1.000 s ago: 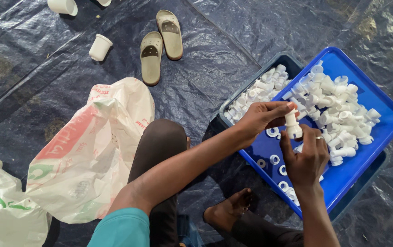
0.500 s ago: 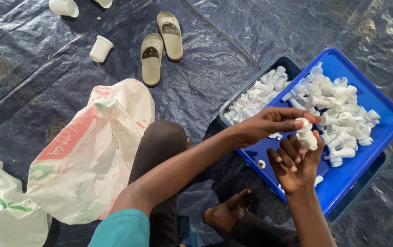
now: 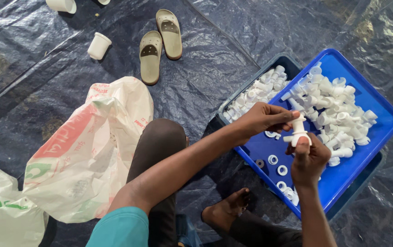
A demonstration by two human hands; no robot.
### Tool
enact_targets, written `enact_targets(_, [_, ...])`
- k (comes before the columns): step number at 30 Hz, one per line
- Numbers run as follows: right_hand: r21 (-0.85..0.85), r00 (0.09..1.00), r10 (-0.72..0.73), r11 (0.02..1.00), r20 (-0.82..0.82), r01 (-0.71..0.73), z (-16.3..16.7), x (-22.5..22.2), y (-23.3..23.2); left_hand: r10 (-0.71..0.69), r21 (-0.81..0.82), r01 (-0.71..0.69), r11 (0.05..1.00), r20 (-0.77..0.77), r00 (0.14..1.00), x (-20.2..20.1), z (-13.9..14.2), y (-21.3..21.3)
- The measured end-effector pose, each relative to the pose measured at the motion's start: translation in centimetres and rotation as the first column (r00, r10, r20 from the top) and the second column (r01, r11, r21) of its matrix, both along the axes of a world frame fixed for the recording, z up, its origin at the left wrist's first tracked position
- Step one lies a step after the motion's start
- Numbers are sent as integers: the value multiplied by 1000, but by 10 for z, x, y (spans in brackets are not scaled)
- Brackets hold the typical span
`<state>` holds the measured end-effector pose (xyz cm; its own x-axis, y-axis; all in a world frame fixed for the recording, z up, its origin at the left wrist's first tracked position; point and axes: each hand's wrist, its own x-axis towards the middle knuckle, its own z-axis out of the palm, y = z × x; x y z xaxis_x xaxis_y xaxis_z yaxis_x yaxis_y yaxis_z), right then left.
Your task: The person sits on the floor and assembles small white plastic components by hand. They pick up cylindrical pieces and ring-like parts from a blue tray, fit them together, and place the assembled units back into the tray.
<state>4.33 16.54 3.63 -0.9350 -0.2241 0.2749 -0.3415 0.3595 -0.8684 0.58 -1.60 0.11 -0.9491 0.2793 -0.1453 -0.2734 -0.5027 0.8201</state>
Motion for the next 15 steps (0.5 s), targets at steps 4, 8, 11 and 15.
enact_targets(4, [-271, 977, -35, 958, 210, 93, -10, 8, -5, -34, -20, 34, 999, -3, 999, 3, -2, -1])
enact_targets(8, [-682, 797, 302, 709, 523, 179, -7, 4, -6, 10, 59, -3, 998, -114, 993, 3, -4, -2])
enact_targets(11, [-655, 740, 309, 720, 597, 227, 1, -8, -1, 117, -95, -141, 985, -226, 967, -5, -3, -4])
enact_targets(15, [-518, 924, 23, 833, 382, 193, -6, -24, 10, 319, -143, -402, 904, -400, 859, -22, 2, -24])
